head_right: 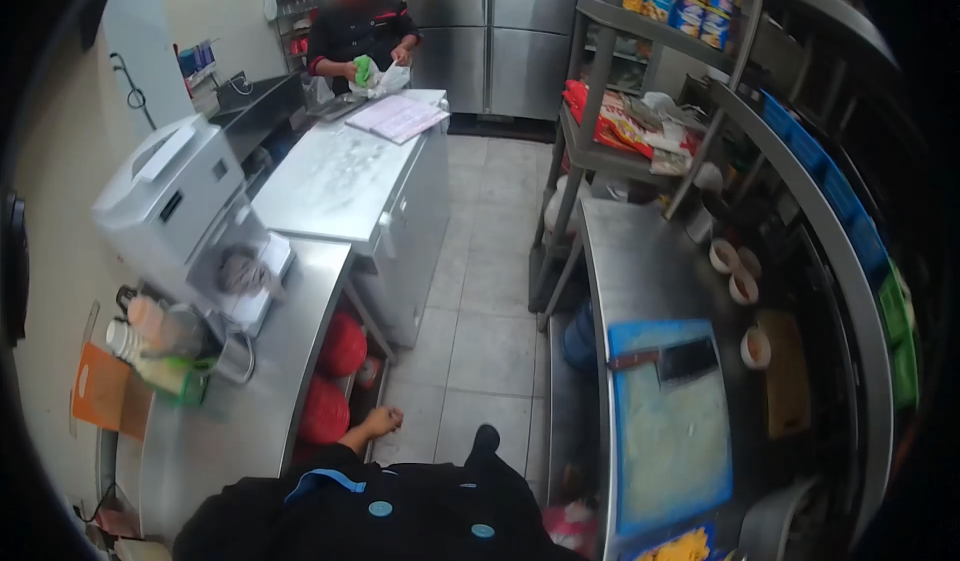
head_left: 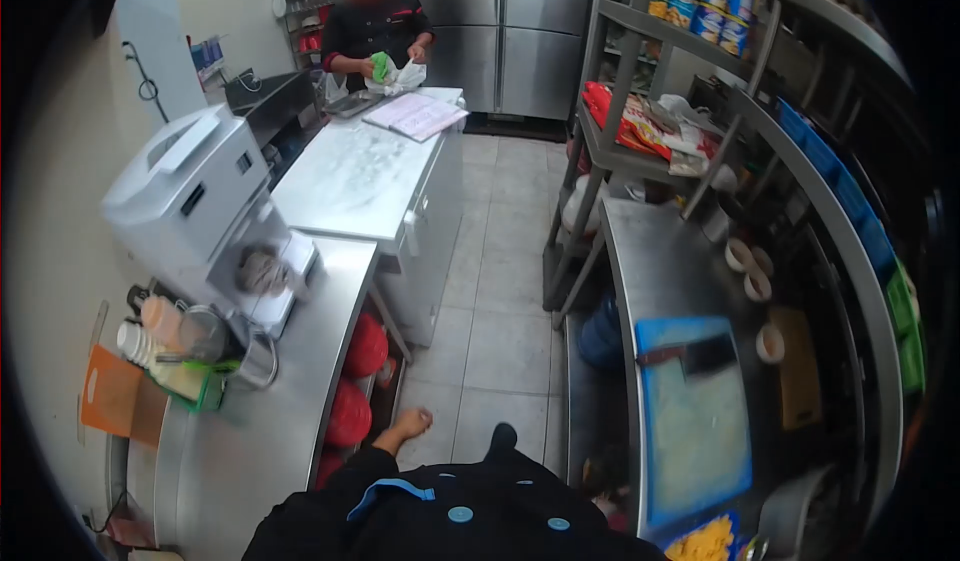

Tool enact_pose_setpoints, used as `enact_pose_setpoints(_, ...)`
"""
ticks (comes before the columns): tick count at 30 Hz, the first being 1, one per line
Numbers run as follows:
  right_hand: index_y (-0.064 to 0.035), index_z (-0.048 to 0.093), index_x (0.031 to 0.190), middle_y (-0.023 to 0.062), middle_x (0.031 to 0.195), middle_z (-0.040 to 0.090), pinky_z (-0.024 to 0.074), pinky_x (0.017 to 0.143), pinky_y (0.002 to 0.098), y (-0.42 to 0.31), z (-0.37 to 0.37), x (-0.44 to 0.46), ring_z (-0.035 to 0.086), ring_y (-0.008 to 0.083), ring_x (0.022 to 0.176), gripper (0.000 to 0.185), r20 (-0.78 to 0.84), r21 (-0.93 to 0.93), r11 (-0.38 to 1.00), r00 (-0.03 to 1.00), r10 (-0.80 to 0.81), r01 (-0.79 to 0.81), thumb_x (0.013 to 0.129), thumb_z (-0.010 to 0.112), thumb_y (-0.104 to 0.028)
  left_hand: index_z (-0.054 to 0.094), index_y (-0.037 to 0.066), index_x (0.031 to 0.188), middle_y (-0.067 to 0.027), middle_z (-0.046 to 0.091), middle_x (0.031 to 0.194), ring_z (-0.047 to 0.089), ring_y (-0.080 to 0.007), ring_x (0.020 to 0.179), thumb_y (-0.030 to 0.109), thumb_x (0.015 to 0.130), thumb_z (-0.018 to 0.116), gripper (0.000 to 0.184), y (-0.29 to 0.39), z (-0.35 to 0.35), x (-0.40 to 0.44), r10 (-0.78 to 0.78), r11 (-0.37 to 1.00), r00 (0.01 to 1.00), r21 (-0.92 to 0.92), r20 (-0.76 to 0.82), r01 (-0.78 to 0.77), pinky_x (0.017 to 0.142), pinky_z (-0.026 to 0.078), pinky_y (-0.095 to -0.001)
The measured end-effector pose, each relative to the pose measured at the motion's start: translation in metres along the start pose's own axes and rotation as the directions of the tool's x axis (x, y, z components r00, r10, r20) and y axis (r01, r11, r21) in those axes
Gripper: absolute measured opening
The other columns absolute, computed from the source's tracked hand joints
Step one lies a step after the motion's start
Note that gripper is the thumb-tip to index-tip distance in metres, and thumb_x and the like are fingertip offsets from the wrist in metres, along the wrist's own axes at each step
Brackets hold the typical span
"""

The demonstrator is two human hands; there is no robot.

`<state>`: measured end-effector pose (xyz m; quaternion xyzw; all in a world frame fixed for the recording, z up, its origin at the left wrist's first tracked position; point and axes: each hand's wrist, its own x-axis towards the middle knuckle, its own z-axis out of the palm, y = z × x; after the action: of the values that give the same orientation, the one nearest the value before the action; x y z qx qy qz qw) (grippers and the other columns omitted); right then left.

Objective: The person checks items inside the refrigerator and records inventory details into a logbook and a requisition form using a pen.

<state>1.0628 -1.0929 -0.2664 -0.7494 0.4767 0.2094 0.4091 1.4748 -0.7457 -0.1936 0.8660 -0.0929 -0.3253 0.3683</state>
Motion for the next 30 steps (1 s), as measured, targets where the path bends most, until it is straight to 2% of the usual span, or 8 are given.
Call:
enact_pose_setpoints(3, 0.0007, 0.057, 0.091, 0.0142, 0.072, 0.062, 0.0510, 0.051, 0.0384, -0.098, -0.033, 0.121, 0.063, 0.0251, 0.060, 0.015, 0.003, 0.077, 0.985, 0.988, -0.157, 0.156, 0.087, 0.053, -0.013, 0.067, 0.004, 0.092, -0.0109, 0.066, 0.076, 0.063, -0.0196, 0.062, 0.030, 0.081, 0.058, 0.030, 0.005, -0.001, 0.060, -0.061, 0.998, 0.922, 0.002, 0.383, 0.066, 0.059, 0.050, -0.0355)
enact_pose_setpoints(10, -0.0038, 0.049, 0.094, 0.0157, 0.074, 0.065, 0.0517, 0.048, 0.0307, -0.524, -0.169, 0.299, 0.064, 0.0214, 0.058, 0.022, -0.044, 0.612, 0.687, 0.883, -0.467, 0.393, 0.095, 0.045, -0.026, 0.068, 0.003, 0.088, -0.0212, 0.065, 0.091, 0.063, -0.0332, 0.090, 0.037, 0.078, 0.053, 0.039, 0.063, -0.072, 0.148, -0.159, 0.967, 0.985, 0.190, -0.062, 0.168, 0.075, 0.048, -0.0426)
enact_pose_setpoints(13, -0.0051, 0.050, 0.092, 0.0118, 0.071, 0.062, 0.0481, 0.044, 0.0301, -0.622, -0.198, 0.353, 0.064, 0.0199, 0.055, 0.014, -0.191, 0.590, 0.543, 0.756, -0.626, 0.598, 0.094, 0.046, -0.018, 0.068, 0.004, 0.091, -0.0210, 0.064, 0.094, 0.062, -0.0337, 0.092, 0.040, 0.078, 0.055, 0.040, 0.007, -0.092, 0.243, -0.229, 0.967, 0.919, 0.186, 0.321, 0.176, 0.077, 0.047, -0.0423)
enact_pose_setpoints(16, -0.0034, 0.053, 0.087, 0.0096, 0.071, 0.061, 0.0526, 0.052, 0.0316, -0.631, -0.195, 0.419, 0.063, 0.0192, 0.059, 0.020, -0.223, 0.406, 0.590, 0.702, -0.677, 0.698, 0.094, 0.048, -0.022, 0.068, 0.004, 0.085, -0.0206, 0.065, 0.089, 0.062, -0.0350, 0.087, 0.038, 0.077, 0.055, 0.037, 0.059, -0.150, 0.342, -0.345, 0.930, 0.870, 0.254, 0.351, 0.267, 0.075, 0.047, -0.0433)
enact_pose_setpoints(17, -0.0007, 0.052, 0.099, 0.0149, 0.085, 0.060, 0.0532, 0.052, 0.0365, -0.604, -0.180, 0.466, 0.064, 0.0276, 0.063, 0.016, -0.031, 0.525, 0.689, 0.821, -0.570, 0.499, 0.083, 0.050, 0.002, 0.068, 0.004, 0.083, -0.0204, 0.065, 0.087, 0.062, -0.0355, 0.086, 0.037, 0.076, 0.055, 0.036, 0.086, -0.166, 0.382, -0.335, 0.931, 0.876, 0.262, 0.347, 0.253, 0.075, 0.047, -0.0437)
enact_pose_setpoints(20, -0.0018, 0.058, 0.100, 0.0128, 0.082, 0.060, 0.0522, 0.061, 0.0387, -0.583, -0.181, 0.456, 0.064, 0.0264, 0.074, 0.022, -0.038, -0.079, 0.950, 0.952, -0.305, 0.301, 0.081, 0.059, -0.013, 0.069, 0.005, 0.078, -0.0200, 0.065, 0.083, 0.062, -0.0368, 0.081, 0.035, 0.075, 0.055, 0.033, 0.168, -0.208, 0.514, -0.203, 0.943, 0.925, 0.318, 0.321, 0.096, 0.073, 0.047, -0.0447)
enact_pose_setpoints(22, -0.0017, 0.058, 0.100, 0.0132, 0.082, 0.061, 0.0523, 0.061, 0.0391, -0.601, -0.193, 0.465, 0.064, 0.0268, 0.074, 0.023, -0.002, -0.036, 0.985, 0.986, -0.166, 0.166, 0.082, 0.058, -0.015, 0.068, 0.004, 0.072, -0.0209, 0.065, 0.078, 0.063, -0.0370, 0.077, 0.032, 0.074, 0.054, 0.031, 0.223, -0.234, 0.605, 0.005, 0.894, 0.954, 0.426, 0.298, -0.138, 0.071, 0.048, -0.0459)
enact_pose_setpoints(30, -0.0016, 0.057, 0.100, 0.0150, 0.082, 0.063, 0.0525, 0.063, 0.0408, -0.738, -0.240, 0.587, 0.065, 0.0283, 0.075, 0.027, 0.037, 0.150, 0.988, 0.998, 0.042, -0.048, 0.087, 0.053, -0.024, 0.063, 0.009, 0.104, -0.0162, 0.066, 0.092, 0.063, -0.0319, 0.088, 0.035, 0.079, 0.060, 0.036, 0.453, -0.320, 0.853, 0.307, 0.932, 0.922, 0.124, 0.235, -0.342, 0.080, 0.048, -0.0393)
